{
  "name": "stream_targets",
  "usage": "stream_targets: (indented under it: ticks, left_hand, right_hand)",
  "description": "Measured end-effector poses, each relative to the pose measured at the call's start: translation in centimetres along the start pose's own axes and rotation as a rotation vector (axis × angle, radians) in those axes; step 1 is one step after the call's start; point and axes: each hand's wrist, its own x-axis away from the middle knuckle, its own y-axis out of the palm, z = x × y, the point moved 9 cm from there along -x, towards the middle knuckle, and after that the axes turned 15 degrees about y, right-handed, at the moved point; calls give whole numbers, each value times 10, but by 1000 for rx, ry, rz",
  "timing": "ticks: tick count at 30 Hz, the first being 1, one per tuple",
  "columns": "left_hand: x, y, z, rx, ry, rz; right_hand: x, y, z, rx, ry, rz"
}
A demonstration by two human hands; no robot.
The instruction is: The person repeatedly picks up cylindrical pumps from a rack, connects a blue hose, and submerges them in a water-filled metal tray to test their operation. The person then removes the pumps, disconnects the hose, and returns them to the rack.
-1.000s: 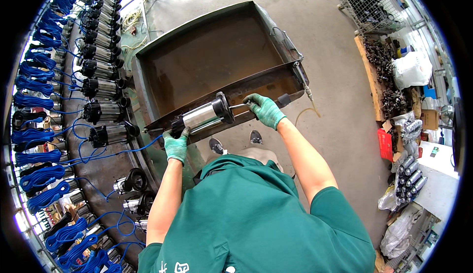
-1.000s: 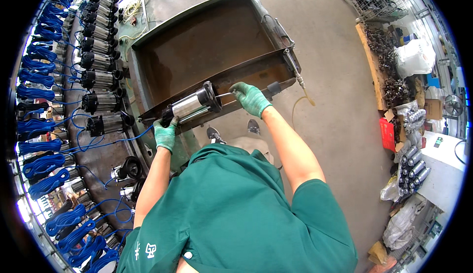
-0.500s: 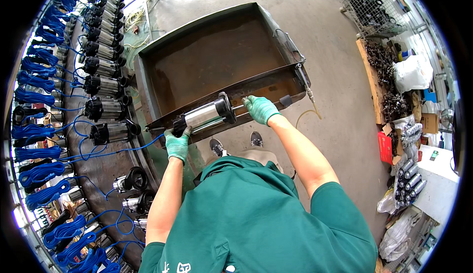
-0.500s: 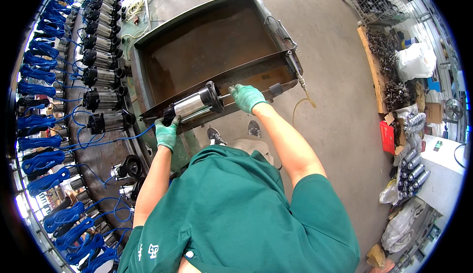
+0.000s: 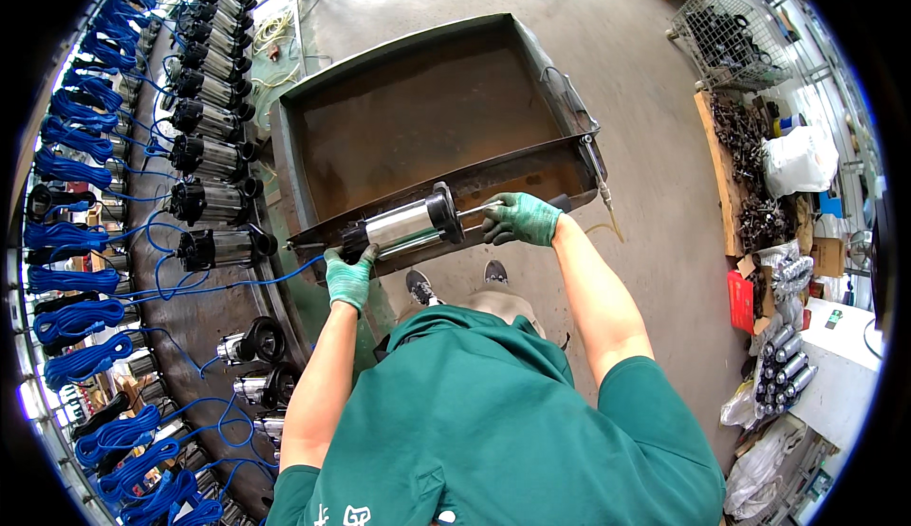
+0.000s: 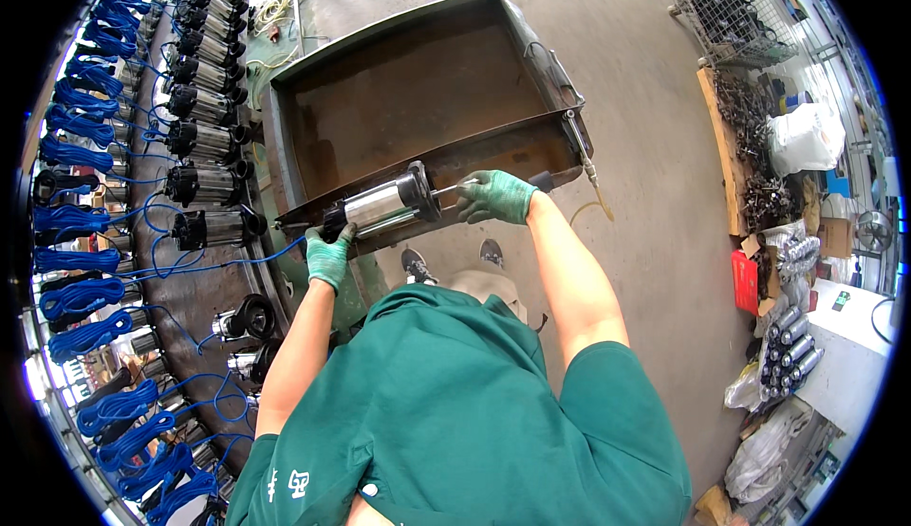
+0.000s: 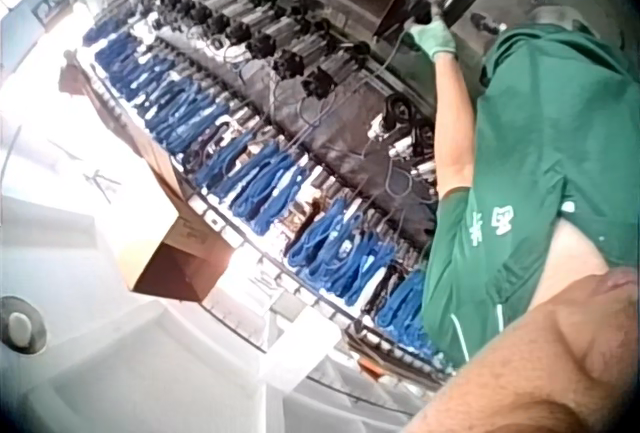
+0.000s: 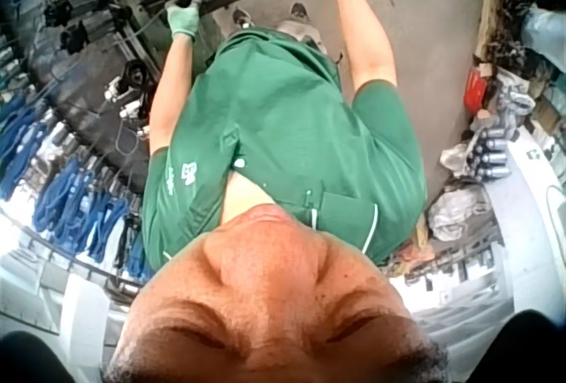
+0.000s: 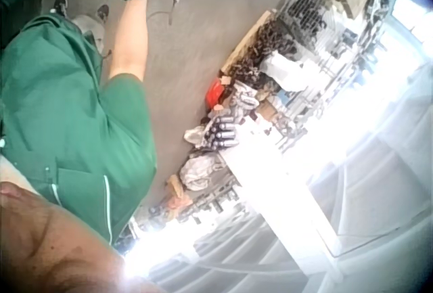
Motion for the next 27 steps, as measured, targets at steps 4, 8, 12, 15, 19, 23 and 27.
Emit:
stream_targets:
  ticks: [4, 8, 12, 15, 19, 23, 27]
  left_hand:
    - [0, 0, -2, -3, 5, 10]
    - [-1, 4, -8, 60, 2, 5]
    - [-1, 5, -8, 64, 17, 9]
    - [-1, 5, -12, 50, 26, 23]
    - [1, 5, -11, 39, 23, 33]
    - [3, 0, -5, 19, 41, 58]
    - [4, -7, 18, -43, 48, 74]
  right_hand:
    - [2, -5, -6, 224, 41, 178]
    - [-8, -6, -3, 186, 36, 331]
    - [-17, 0, 7, -110, -75, 192]
    - [-19, 0, 9, -166, -78, 140]
    - [-7, 4, 1, -17, 93, 218]
    - [-11, -2, -13, 468, 260, 429]
    - [-22, -3, -31, 947, -68, 703]
